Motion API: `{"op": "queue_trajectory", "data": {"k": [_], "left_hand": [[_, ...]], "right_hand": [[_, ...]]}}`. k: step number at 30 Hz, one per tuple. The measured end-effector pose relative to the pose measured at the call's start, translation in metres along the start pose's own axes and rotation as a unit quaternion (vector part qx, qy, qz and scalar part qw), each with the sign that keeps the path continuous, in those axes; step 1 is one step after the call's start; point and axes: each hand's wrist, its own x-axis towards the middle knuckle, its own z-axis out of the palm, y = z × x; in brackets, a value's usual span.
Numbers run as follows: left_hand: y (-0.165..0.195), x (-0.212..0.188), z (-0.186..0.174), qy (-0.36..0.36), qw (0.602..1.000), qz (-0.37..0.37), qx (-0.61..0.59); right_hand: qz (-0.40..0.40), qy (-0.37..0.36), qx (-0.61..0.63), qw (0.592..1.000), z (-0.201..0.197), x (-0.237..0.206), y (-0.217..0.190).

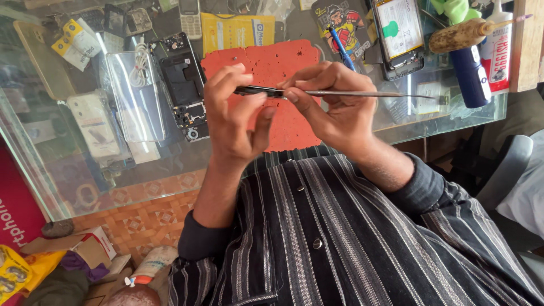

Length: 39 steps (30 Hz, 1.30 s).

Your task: The person tests a smartphone, then pries open its back cover and removes the battery. They apply liquid from a bottle to the phone, use a metal pry tool to separate the screen assembly, and finally unscrew components from the phone body with a screwdriver on a red mat.

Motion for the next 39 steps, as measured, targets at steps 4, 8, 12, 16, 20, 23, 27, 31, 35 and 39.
{"op": "queue_trajectory", "data": {"k": [4, 8, 12, 16, 20, 23, 27, 31, 35, 39], "left_hand": [[0.005, 0.007, -0.008, -0.012, 0.999, -0.023, 0.021], [0.005, 0.016, -0.017, -0.024, 0.998, -0.054, -0.012], [0.006, 0.022, -0.025, -0.044, 0.992, -0.112, -0.035], [0.008, 0.026, -0.028, -0.039, 0.991, -0.122, -0.037], [0.007, 0.028, -0.029, -0.028, 0.995, -0.08, -0.05], [0.007, 0.028, -0.03, -0.025, 0.994, -0.089, -0.055], [0.007, 0.028, -0.03, -0.025, 0.994, -0.091, -0.058], [0.006, 0.027, -0.029, -0.028, 0.994, -0.093, -0.046], [0.0, 0.023, -0.029, -0.026, 0.995, -0.093, -0.04], [-0.012, 0.02, -0.038, -0.002, 0.993, -0.118, -0.026]], "right_hand": [[-0.079, -0.041, -0.089, 0.992, 0.01, 0.012, 0.0], [-0.116, -0.072, -0.118, 0.984, 0.016, 0.019, -0.003], [-0.127, -0.071, -0.124, 0.982, 0.022, 0.02, -0.002], [-0.023, -0.069, -0.004, 0.997, 0.024, 0.017, 0.002], [-0.007, -0.074, -0.023, 0.997, 0.022, 0.018, 0.004], [-0.032, -0.081, -0.013, 0.996, 0.024, 0.018, 0.004], [-0.068, -0.09, -0.034, 0.993, 0.024, 0.018, 0.001], [-0.077, -0.079, -0.057, 0.992, 0.024, 0.015, 0.004], [-0.009, -0.066, -0.044, 0.997, 0.02, 0.009, 0.015], [0.009, -0.047, -0.093, 0.995, 0.013, 0.001, 0.032]]}}
